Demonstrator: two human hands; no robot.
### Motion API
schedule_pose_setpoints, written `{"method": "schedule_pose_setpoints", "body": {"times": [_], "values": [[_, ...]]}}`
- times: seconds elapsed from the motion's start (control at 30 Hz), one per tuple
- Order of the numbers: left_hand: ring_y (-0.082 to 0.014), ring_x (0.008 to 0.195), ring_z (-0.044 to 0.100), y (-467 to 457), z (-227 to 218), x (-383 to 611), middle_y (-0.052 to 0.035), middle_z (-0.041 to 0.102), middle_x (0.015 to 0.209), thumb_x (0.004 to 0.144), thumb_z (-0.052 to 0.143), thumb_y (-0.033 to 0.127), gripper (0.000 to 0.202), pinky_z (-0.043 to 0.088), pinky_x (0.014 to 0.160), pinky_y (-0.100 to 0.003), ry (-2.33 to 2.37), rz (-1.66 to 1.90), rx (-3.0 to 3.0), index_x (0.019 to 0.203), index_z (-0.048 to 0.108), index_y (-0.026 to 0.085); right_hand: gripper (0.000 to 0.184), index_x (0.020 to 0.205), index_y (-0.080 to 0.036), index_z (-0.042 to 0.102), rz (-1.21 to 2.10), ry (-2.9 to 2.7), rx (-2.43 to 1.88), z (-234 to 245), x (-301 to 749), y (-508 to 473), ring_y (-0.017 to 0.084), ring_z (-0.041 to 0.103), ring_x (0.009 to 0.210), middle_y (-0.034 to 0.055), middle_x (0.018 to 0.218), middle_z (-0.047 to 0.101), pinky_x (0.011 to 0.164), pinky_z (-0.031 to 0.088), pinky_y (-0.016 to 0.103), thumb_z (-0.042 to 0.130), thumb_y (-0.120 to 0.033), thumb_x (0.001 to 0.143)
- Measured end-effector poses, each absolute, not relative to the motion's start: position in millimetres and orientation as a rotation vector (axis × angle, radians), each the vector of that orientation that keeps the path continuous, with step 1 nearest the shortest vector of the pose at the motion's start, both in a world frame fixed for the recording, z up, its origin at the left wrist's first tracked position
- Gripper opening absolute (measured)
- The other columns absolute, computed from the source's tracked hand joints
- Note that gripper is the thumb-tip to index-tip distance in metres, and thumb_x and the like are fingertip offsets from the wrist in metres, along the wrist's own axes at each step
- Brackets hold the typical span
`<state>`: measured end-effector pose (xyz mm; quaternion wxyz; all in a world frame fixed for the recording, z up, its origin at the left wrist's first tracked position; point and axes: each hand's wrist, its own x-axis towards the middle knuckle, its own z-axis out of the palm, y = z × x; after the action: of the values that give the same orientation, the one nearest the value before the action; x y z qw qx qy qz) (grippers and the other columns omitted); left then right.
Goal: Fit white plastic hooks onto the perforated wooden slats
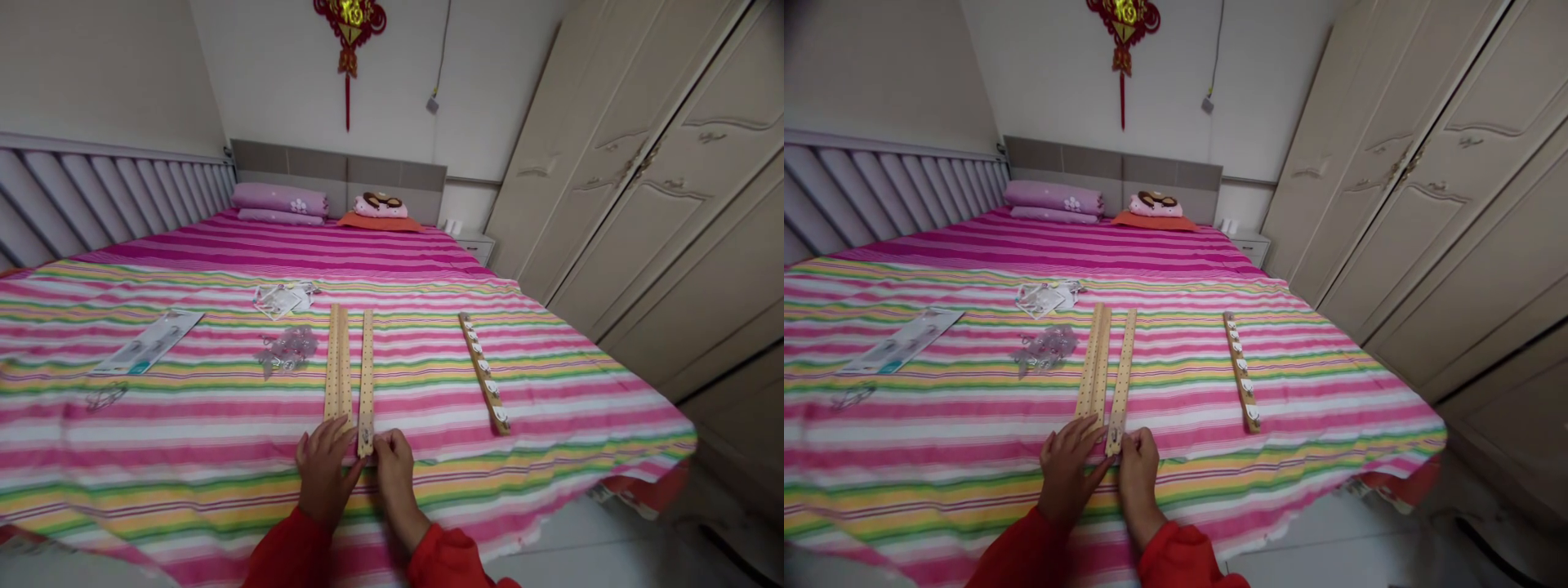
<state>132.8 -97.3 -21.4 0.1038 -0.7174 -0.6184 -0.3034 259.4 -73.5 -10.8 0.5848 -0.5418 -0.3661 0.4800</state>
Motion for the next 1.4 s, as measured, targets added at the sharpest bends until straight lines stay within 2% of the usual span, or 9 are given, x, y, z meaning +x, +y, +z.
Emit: {"method": "schedule_pose_setpoints", "body": {"times": [0.17,0.37,0.53,0.7,0.9,1.4], "values": [[-0.0298,0.115,0.053,-97.0,-21.9,131.7,-0.0063,0.064,0.125,0.077,0.063,0.037,0.036,0.028,0.099,-0.047,-1.848,-0.870,-2.137,0.113,0.067,0.032,0.024,0.052,-0.024,0.044,1.115,-0.836,-1.278,-15.4,257.8,-73.2,0.013,0.042,0.054,-0.0065,0.051,0.044,0.053,0.036,0.025,0.060,-0.035,0.066],[-0.0322,0.119,0.050,-96.6,-17.3,130.7,-0.0057,0.060,0.132,0.073,0.066,0.037,0.049,0.027,0.099,-0.050,-1.842,-0.843,-2.175,0.121,0.062,0.035,0.034,0.052,-0.023,0.045,1.123,-0.839,-1.259,-12.9,259.9,-75.2,0.013,0.042,0.054,-0.0061,0.051,0.045,0.053,0.036,0.026,0.066,-0.047,0.064],[-0.0306,0.125,0.046,-95.0,-3.3,126.0,-0.0012,0.054,0.139,0.071,0.058,0.021,0.061,0.028,0.103,-0.049,-1.883,-0.774,-2.264,0.129,0.056,0.039,0.043,0.050,-0.021,0.053,1.164,-0.804,-1.311,-9.7,261.2,-78.4,0.015,0.046,0.054,-0.0031,0.050,0.050,0.054,0.037,0.027,0.066,-0.059,0.066],[-0.0277,0.127,0.045,-89.5,8.6,130.3,0.0014,0.056,0.137,0.079,0.048,0.016,0.055,0.025,0.106,-0.050,-1.864,-0.792,-2.237,0.126,0.058,0.042,0.047,0.045,-0.020,0.055,1.295,-0.825,-1.308,-15.8,260.4,-76.4,0.016,0.048,0.052,-0.0013,0.045,0.052,0.054,0.037,0.028,0.067,-0.062,0.063],[-0.0288,0.126,0.047,-82.4,-4.2,137.4,0.0005,0.057,0.136,0.086,0.049,0.024,0.041,0.020,0.107,-0.055,-1.851,-0.762,-2.203,0.121,0.061,0.042,0.046,0.044,-0.020,0.054,1.328,-0.852,-1.285,-23.0,261.1,-73.0,0.015,0.047,0.050,-0.0016,0.044,0.051,0.053,0.036,0.028,0.068,-0.060,0.062],[-0.0280,0.130,0.043,-81.0,1.2,154.6,-0.0004,0.055,0.139,0.089,0.045,0.023,0.035,0.016,0.110,-0.058,-2.030,-0.768,-2.106,0.112,0.067,0.035,0.042,0.044,-0.020,0.052,1.309,-0.933,-1.277,-22.6,263.7,-75.2,0.014,0.042,0.051,-0.0023,0.046,0.047,0.052,0.034,0.028,0.066,-0.056,0.059]]}}
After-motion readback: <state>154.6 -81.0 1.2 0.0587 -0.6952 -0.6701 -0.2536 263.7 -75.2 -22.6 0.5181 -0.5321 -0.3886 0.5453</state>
